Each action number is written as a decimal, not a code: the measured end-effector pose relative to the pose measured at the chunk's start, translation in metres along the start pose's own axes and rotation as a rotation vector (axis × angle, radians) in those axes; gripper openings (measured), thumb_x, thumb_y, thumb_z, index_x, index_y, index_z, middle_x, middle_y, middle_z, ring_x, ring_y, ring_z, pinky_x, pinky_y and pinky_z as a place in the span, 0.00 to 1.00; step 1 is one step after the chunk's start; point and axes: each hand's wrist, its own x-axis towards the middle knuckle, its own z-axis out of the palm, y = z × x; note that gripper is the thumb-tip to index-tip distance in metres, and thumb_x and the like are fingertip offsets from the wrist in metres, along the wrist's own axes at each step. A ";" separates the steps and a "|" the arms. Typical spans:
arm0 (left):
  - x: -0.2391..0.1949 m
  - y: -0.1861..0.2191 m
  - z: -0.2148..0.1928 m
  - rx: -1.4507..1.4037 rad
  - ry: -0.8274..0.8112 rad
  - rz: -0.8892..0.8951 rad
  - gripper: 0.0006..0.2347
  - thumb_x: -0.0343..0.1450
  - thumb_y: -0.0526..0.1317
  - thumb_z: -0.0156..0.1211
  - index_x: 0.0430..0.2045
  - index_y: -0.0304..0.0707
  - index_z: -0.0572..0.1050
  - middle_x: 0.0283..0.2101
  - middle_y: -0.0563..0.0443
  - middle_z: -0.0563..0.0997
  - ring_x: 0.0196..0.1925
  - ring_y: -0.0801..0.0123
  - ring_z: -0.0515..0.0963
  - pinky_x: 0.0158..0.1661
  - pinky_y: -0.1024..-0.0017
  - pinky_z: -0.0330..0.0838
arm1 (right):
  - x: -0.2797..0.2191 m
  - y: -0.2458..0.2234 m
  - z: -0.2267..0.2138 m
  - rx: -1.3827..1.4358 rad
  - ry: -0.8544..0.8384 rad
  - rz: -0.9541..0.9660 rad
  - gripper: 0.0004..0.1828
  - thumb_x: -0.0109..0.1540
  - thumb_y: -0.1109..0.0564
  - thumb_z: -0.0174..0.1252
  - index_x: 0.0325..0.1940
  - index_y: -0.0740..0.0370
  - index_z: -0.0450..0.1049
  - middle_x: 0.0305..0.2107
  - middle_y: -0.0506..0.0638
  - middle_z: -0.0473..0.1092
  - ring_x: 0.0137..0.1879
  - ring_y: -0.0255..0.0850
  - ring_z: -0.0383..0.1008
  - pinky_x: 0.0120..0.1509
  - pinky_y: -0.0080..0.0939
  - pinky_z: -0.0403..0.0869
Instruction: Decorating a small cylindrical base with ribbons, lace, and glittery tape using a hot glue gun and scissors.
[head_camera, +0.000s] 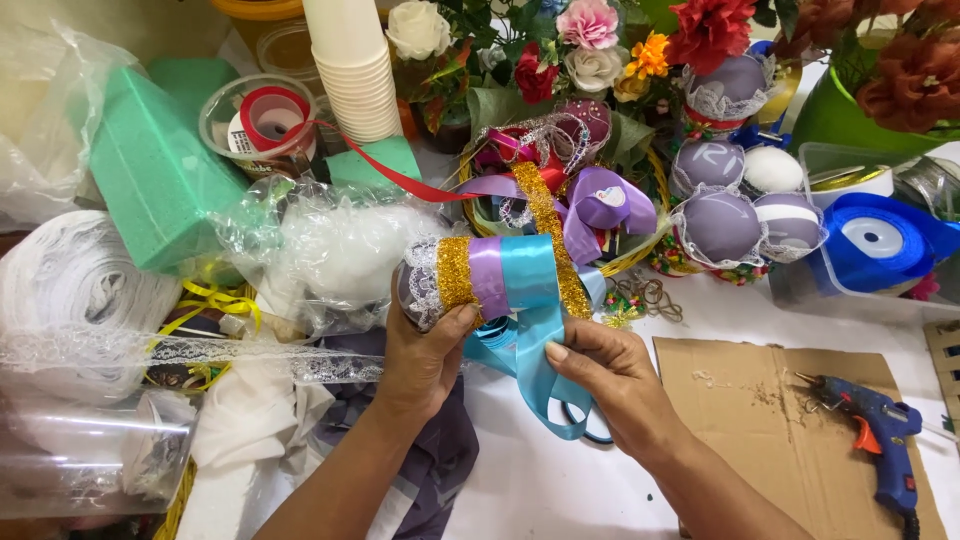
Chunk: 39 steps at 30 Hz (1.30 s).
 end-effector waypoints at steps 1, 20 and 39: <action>0.000 0.000 0.000 0.000 -0.002 0.001 0.32 0.62 0.24 0.68 0.62 0.41 0.64 0.54 0.38 0.75 0.55 0.55 0.78 0.51 0.62 0.80 | 0.000 0.000 0.000 -0.001 0.000 -0.002 0.13 0.61 0.57 0.62 0.45 0.67 0.84 0.36 0.54 0.81 0.44 0.43 0.80 0.50 0.43 0.79; 0.000 -0.005 -0.010 -0.061 -0.126 -0.022 0.23 0.68 0.29 0.66 0.59 0.35 0.70 0.52 0.40 0.79 0.53 0.53 0.80 0.49 0.59 0.80 | -0.011 -0.008 0.007 -0.166 -0.007 -0.124 0.12 0.63 0.53 0.61 0.41 0.63 0.84 0.33 0.48 0.79 0.41 0.38 0.76 0.47 0.42 0.75; 0.001 -0.015 -0.015 0.012 -0.061 -0.013 0.28 0.64 0.26 0.67 0.61 0.33 0.66 0.53 0.34 0.78 0.56 0.50 0.79 0.53 0.57 0.80 | -0.004 -0.002 0.003 -0.053 0.025 -0.054 0.17 0.61 0.54 0.62 0.50 0.65 0.84 0.42 0.54 0.83 0.50 0.45 0.82 0.56 0.47 0.81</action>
